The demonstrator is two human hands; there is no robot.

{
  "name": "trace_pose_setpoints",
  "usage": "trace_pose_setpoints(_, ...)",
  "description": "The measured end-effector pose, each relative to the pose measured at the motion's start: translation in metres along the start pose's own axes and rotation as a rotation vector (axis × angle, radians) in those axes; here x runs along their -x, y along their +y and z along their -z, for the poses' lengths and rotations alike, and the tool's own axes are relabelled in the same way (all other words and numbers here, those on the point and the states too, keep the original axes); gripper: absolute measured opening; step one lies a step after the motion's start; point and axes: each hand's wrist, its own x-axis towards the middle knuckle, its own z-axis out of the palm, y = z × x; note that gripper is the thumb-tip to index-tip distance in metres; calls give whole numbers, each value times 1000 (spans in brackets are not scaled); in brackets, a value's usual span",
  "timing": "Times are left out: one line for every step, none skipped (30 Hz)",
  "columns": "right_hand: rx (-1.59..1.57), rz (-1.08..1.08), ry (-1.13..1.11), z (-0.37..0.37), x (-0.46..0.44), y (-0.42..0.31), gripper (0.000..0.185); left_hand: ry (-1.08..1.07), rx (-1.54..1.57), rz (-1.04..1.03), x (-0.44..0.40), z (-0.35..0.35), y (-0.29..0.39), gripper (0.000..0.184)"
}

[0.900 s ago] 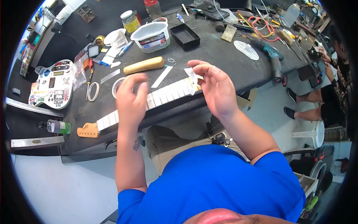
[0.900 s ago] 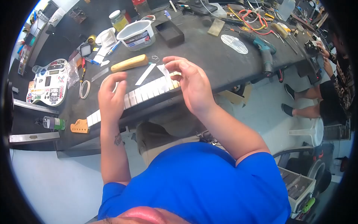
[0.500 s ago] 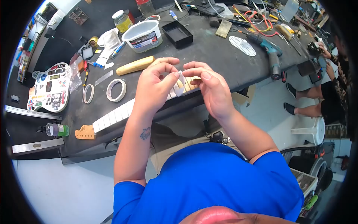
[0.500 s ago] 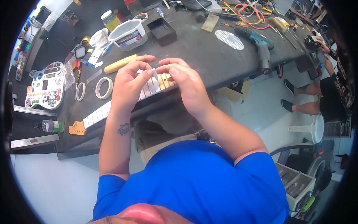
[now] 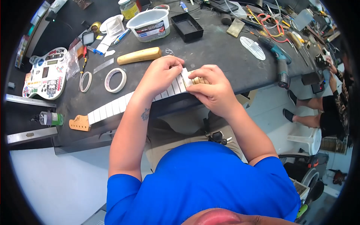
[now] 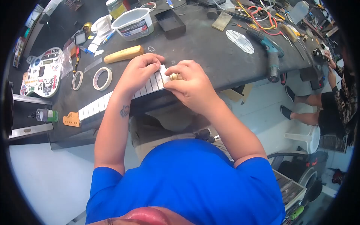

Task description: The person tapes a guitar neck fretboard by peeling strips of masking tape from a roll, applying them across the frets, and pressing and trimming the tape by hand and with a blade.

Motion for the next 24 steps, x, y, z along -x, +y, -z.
trace_pose_setpoints(8,24,12,-1,1,2,26,-7,5,6,0,0,1,22)
trace_pose_setpoints(16,48,28,-2,1,2,26,-6,5,2,0,-2,1,22)
trace_pose_setpoints(26,71,46,-2,1,3,26,-6,5,-4,-1,-3,0,21)
trace_pose_setpoints(39,87,51,-3,1,3,27,-9,5,-9,-1,-4,-1,21)
trace_pose_setpoints(52,103,55,-2,0,2,28,-11,-7,-13,-1,-4,0,21)
trace_pose_setpoints(66,116,60,-3,0,2,29,-9,-18,-14,-1,-3,0,21)
trace_pose_setpoints(82,128,70,-5,1,1,29,-7,-30,-16,0,-3,-1,21)
trace_pose_setpoints(98,140,80,-6,2,1,30,-5,-42,-18,0,-2,-1,22)
trace_pose_setpoints(114,152,90,-7,3,1,30,-5,-36,-9,0,-3,-1,22)
trace_pose_setpoints(117,158,90,-7,2,1,30,-6,-32,-2,-1,-3,0,22)
trace_pose_setpoints(120,161,91,-7,2,1,30,-8,-29,5,-1,-4,0,22)
trace_pose_setpoints(122,163,92,-7,2,0,30,-6,-39,-3,-1,-3,-1,22)
trace_pose_setpoints(127,158,85,-6,2,-1,30,-5,-48,-12,-1,-4,-2,22)
trace_pose_setpoints(133,155,77,-5,1,-2,30,-2,-57,-22,-2,-4,-2,22)
trace_pose_setpoints(138,153,70,-4,1,-3,29,-2,-58,-21,-2,-4,-2,22)
trace_pose_setpoints(138,153,69,-5,1,-2,30,0,-60,-20,-2,-4,-2,21)
trace_pose_setpoints(138,153,68,-5,2,-2,30,1,-62,-18,-2,-4,-2,21)
trace_pose_setpoints(138,153,68,-5,2,-2,30,2,-59,-17,-2,-4,-2,21)
trace_pose_setpoints(139,153,59,-5,2,-2,30,3,-55,-15,-2,-4,-3,21)
trace_pose_setpoints(139,152,51,-4,2,-2,30,3,-52,-13,-2,-4,-3,21)
trace_pose_setpoints(140,151,43,-4,2,-2,30,3,-62,-13,-2,-4,-2,21)
trace_pose_setpoints(141,158,45,-4,3,-1,30,1,-73,-13,-1,-4,-1,21)
trace_pose_setpoints(143,164,47,-5,3,0,30,0,-84,-13,-1,-4,0,21)
trace_pose_setpoints(146,173,50,-6,3,1,30,-1,-80,-15,-2,-4,-1,21)
